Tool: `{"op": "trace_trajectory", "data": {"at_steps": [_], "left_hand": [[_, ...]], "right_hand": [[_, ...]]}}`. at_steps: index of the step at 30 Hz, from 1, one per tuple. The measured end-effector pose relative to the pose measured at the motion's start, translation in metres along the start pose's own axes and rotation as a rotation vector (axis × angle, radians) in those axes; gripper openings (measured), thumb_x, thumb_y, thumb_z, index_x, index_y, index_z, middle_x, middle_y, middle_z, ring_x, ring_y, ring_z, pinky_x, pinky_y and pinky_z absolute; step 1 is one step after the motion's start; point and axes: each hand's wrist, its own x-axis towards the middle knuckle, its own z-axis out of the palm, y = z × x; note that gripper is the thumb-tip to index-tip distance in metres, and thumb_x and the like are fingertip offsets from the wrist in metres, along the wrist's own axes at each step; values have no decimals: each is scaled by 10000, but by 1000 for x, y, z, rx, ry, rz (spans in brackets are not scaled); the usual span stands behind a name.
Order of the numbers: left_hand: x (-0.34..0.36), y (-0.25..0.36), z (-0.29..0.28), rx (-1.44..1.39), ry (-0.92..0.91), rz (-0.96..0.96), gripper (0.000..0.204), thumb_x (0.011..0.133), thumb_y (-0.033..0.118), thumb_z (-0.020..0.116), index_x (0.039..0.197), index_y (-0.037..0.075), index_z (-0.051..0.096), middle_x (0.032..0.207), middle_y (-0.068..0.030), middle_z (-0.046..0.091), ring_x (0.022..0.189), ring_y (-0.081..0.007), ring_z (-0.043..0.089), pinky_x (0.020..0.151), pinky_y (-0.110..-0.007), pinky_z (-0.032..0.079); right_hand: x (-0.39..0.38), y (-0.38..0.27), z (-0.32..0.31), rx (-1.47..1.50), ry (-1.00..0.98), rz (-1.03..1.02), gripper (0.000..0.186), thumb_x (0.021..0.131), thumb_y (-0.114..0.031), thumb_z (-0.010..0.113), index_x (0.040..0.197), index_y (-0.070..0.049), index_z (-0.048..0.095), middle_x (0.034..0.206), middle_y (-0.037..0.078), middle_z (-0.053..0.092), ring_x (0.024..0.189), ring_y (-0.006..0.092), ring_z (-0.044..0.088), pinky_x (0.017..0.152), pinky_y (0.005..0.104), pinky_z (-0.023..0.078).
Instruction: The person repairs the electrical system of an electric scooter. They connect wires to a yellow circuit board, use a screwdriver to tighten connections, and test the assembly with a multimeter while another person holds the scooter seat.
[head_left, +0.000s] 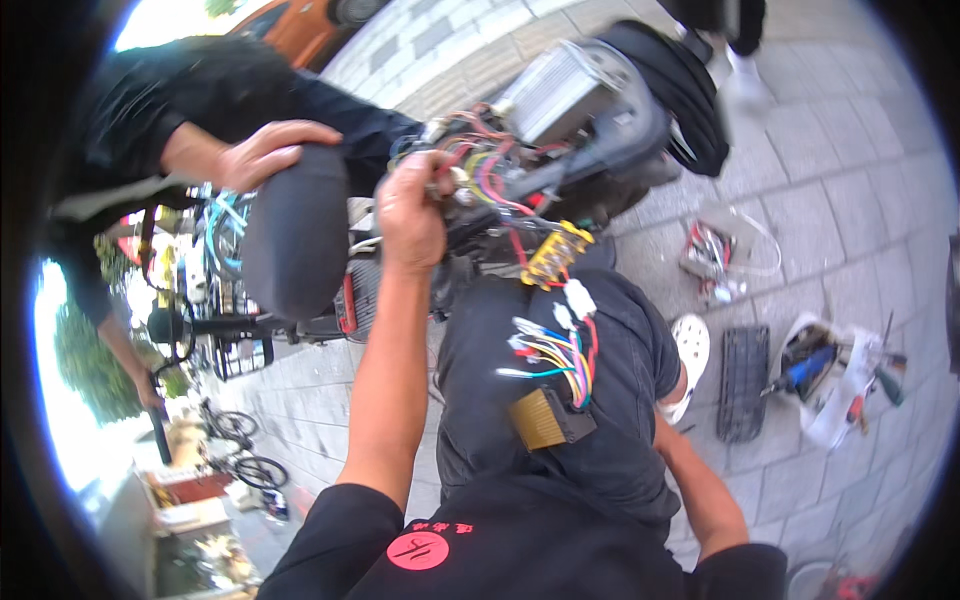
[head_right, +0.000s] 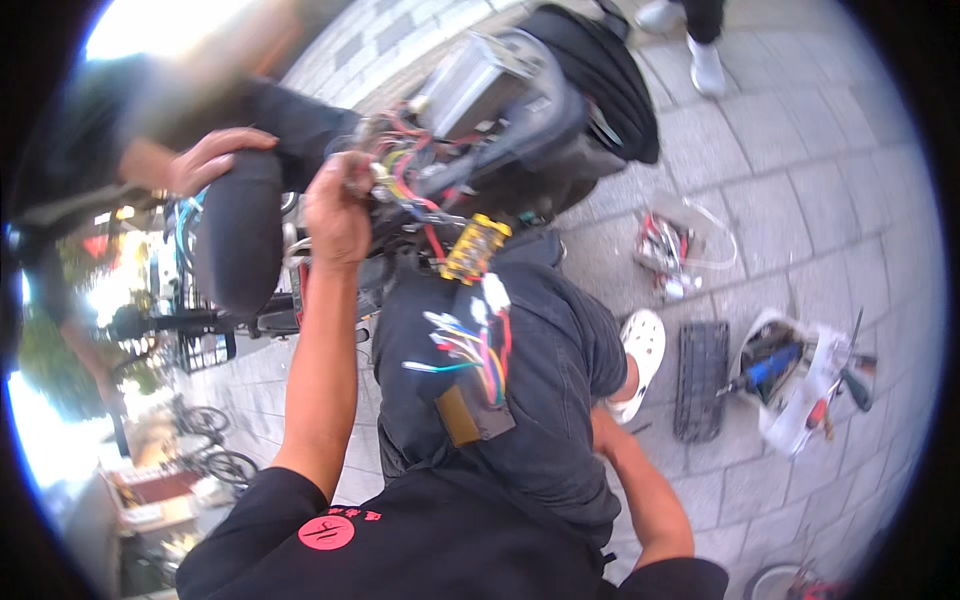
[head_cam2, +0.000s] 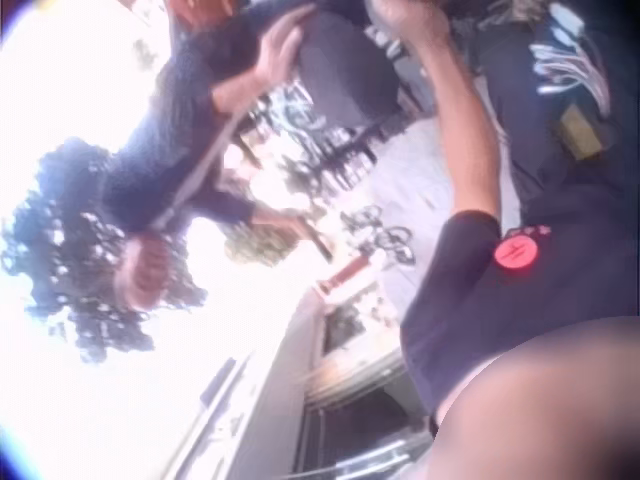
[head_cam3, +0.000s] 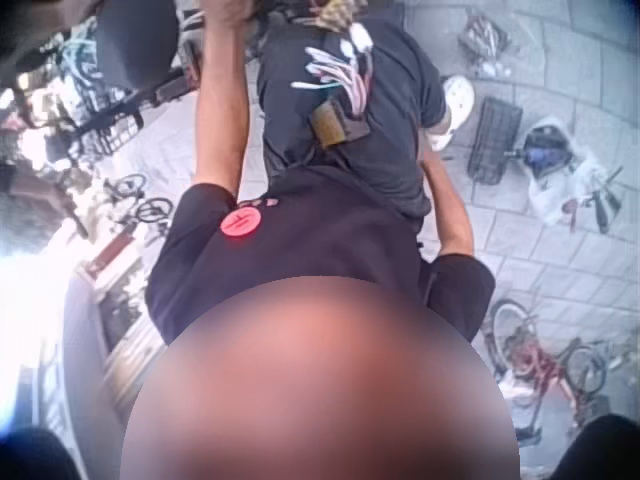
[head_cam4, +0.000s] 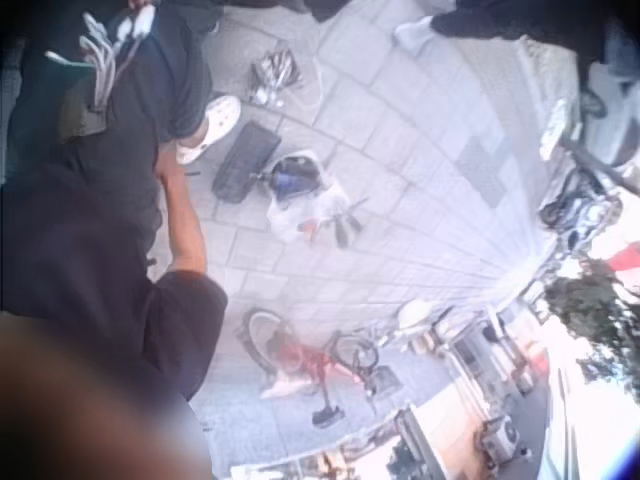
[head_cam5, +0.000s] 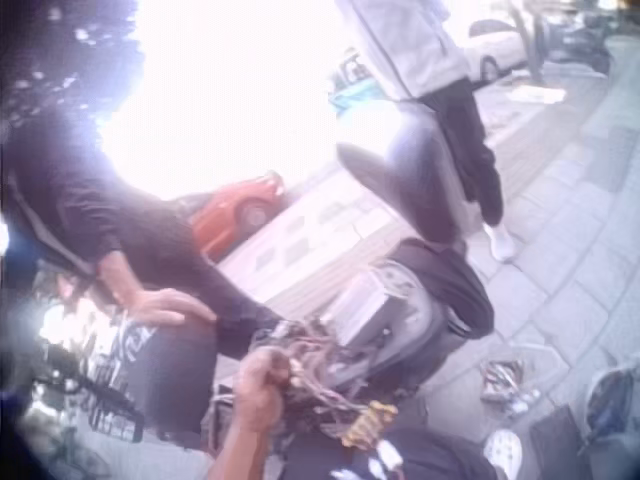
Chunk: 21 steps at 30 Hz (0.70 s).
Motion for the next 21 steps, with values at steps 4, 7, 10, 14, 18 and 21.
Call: {"op": "trace_trajectory", "data": {"at_steps": [4, 7, 10, 14, 18, 21], "left_hand": [[-6, 4, -2, -97, -17, -55, 476, 1147, 351, 492, 1100, -62, 722, 894, -47, 637, 859, -142, 538, 826, -309, 419], [2, 5, 4, -169, 0, -103, 529, 1152, 382, 462, 1111, -57, 754, 873, -33, 663, 815, -115, 560, 787, -278, 432], [-1, -1, 1, -161, 36, -95, 520, 1144, 389, 480, 1090, -33, 780, 852, -15, 678, 772, -98, 562, 754, -266, 445], [1, -5, -1, -205, 39, -93, 490, 1131, 380, 513, 1064, -24, 783, 841, -12, 680, 767, -94, 562, 751, -268, 446], [4, -7, -3, -222, 60, -73, 485, 1126, 379, 523, 1048, -23, 783, 817, -6, 664, 754, -88, 550, 732, -268, 432], [0, -4, -9, -211, 73, -60, 481, 1123, 380, 527, 1038, -17, 785, 802, -1, 655, 740, -82, 539, 717, -266, 421]], "right_hand": [[-73, -49, -32, 69, -65, 99, 391, 939, -314, 690, 1181, -9, 716, 1117, 200, 753, 1081, 398, 724, 927, 453, 553], [-119, -54, -35, -15, 91, 214, 383, 989, -398, 688, 1028, -18, 724, 994, 227, 731, 920, 410, 708, 805, 488, 526], [-169, -85, -61, -43, 69, 573, 400, 993, -398, 702, 991, 2, 712, 923, 226, 722, 852, 370, 692, 773, 470, 520], [-228, -96, -70, 173, 453, 693, 419, 1067, -374, 657, 906, 8, 713, 787, 40, 700, 770, 164, 668, 720, 382, 506], [-231, -151, -90, 375, 790, 392, 450, 1111, -387, 636, 864, -11, 635, 847, 21, 677, 877, 164, 716, 795, 329, 538], [-216, -194, -111, 385, 925, -13, 399, 1140, -334, 579, 932, 3, 626, 1115, 157, 740, 993, 244, 738, 927, 405, 571]]}}
